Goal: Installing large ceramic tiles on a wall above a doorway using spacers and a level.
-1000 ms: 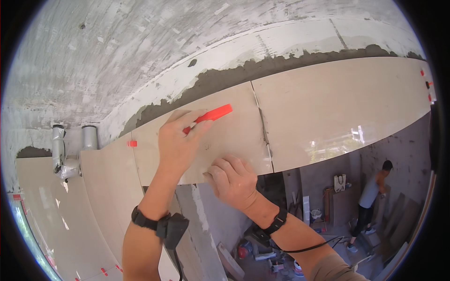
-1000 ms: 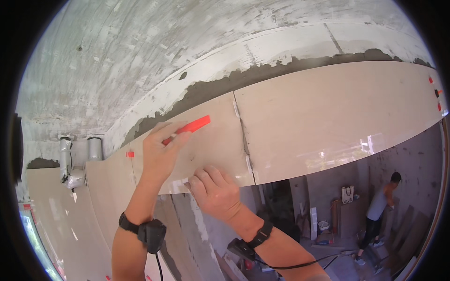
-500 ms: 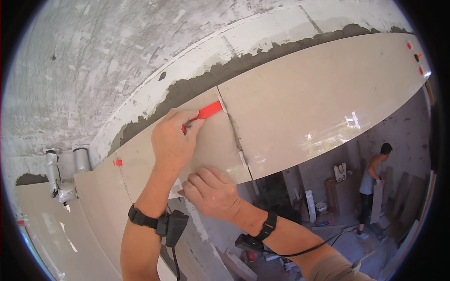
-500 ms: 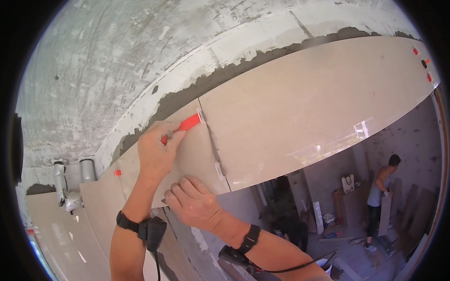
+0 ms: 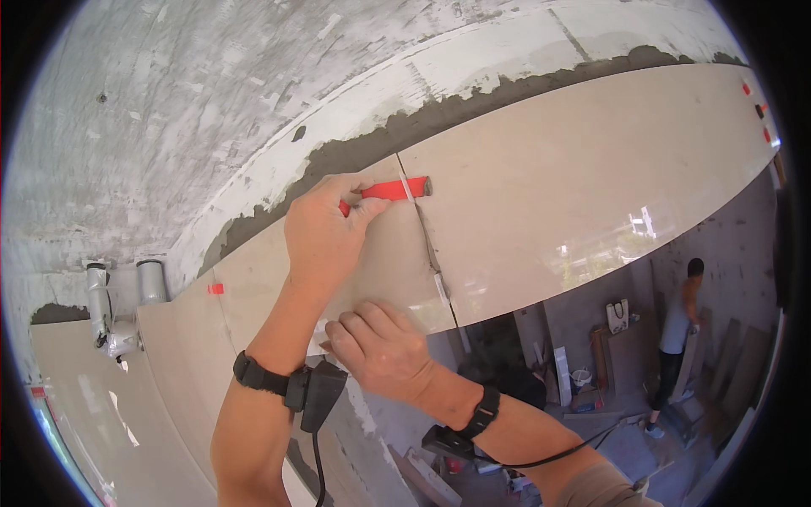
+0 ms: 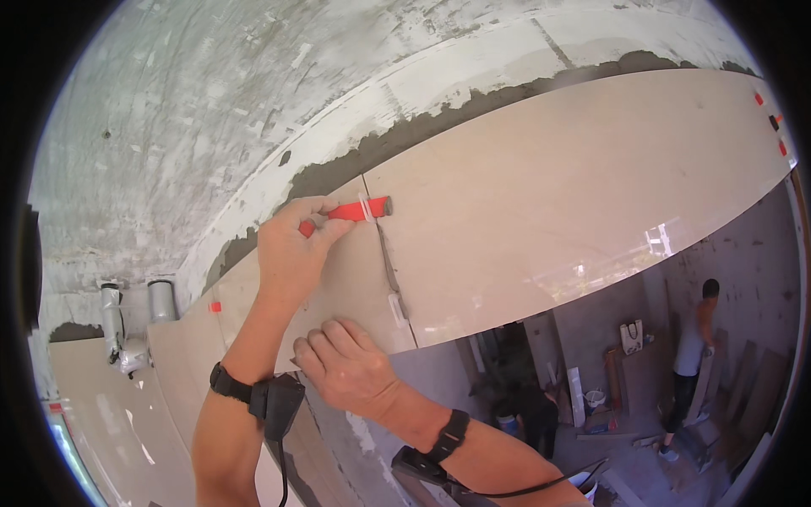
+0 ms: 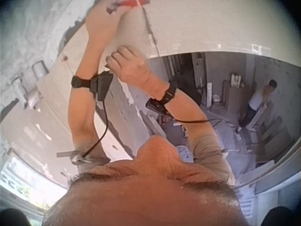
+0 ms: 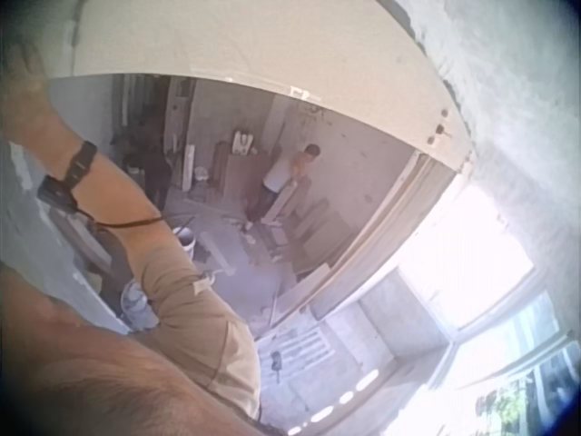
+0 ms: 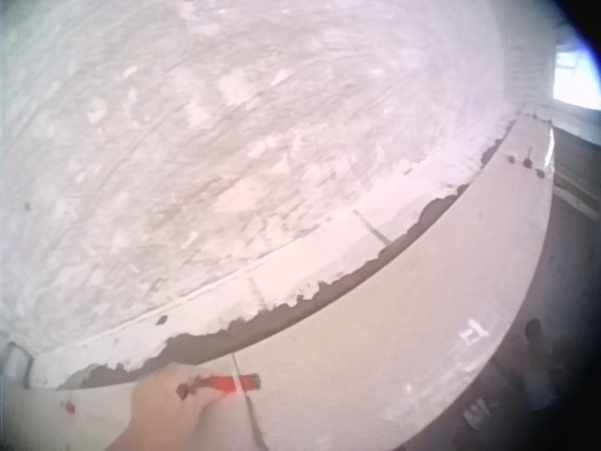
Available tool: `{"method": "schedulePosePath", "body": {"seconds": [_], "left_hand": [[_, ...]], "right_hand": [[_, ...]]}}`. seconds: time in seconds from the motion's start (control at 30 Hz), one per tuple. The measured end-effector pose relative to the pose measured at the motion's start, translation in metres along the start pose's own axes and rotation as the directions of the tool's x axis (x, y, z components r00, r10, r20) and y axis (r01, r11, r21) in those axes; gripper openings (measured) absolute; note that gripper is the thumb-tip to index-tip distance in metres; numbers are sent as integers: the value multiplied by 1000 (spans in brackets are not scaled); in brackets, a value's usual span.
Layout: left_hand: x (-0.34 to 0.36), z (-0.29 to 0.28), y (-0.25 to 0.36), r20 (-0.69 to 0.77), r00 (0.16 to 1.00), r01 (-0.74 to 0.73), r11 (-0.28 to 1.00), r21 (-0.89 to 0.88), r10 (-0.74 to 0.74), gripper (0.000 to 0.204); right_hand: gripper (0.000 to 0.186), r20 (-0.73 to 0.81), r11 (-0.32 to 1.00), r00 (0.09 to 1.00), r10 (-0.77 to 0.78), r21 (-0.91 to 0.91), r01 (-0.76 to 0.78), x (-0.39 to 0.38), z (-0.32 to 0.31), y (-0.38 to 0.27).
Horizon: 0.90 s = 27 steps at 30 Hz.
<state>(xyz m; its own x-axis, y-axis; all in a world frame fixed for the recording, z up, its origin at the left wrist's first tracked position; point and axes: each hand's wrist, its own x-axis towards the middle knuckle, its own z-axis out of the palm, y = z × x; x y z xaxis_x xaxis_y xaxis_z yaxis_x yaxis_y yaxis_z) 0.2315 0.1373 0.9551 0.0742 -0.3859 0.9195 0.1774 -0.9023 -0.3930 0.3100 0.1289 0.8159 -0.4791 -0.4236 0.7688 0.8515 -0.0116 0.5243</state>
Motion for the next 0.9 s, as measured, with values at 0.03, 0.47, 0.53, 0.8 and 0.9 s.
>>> {"method": "schedulePosePath", "body": {"seconds": [0.03, 0.47, 0.53, 0.8, 0.9], "left_hand": [[2, -3, 1, 14, 1000, -22, 997, 76, 21, 19], [13, 5, 40, 203, 969, 70, 943, 326, -143, 48], [14, 7, 46, 210, 964, 73, 920, 385, -164, 51], [18, 21, 59, 147, 965, 100, 822, 560, -218, 49], [18, 27, 60, 125, 965, 119, 810, 574, -231, 42]], "right_hand": [[28, -8, 1000, 1000, 12, 4, -12, 1, -1, -2], [23, -17, 999, 1000, -20, 31, 20, -3, -1, 4], [25, -42, 998, 999, -16, 55, 18, -3, 0, 6], [18, -80, 987, 997, 14, 162, -1, -2, -1, 4], [17, -69, 986, 998, 7, 164, 5, -5, 1, 5]]}}
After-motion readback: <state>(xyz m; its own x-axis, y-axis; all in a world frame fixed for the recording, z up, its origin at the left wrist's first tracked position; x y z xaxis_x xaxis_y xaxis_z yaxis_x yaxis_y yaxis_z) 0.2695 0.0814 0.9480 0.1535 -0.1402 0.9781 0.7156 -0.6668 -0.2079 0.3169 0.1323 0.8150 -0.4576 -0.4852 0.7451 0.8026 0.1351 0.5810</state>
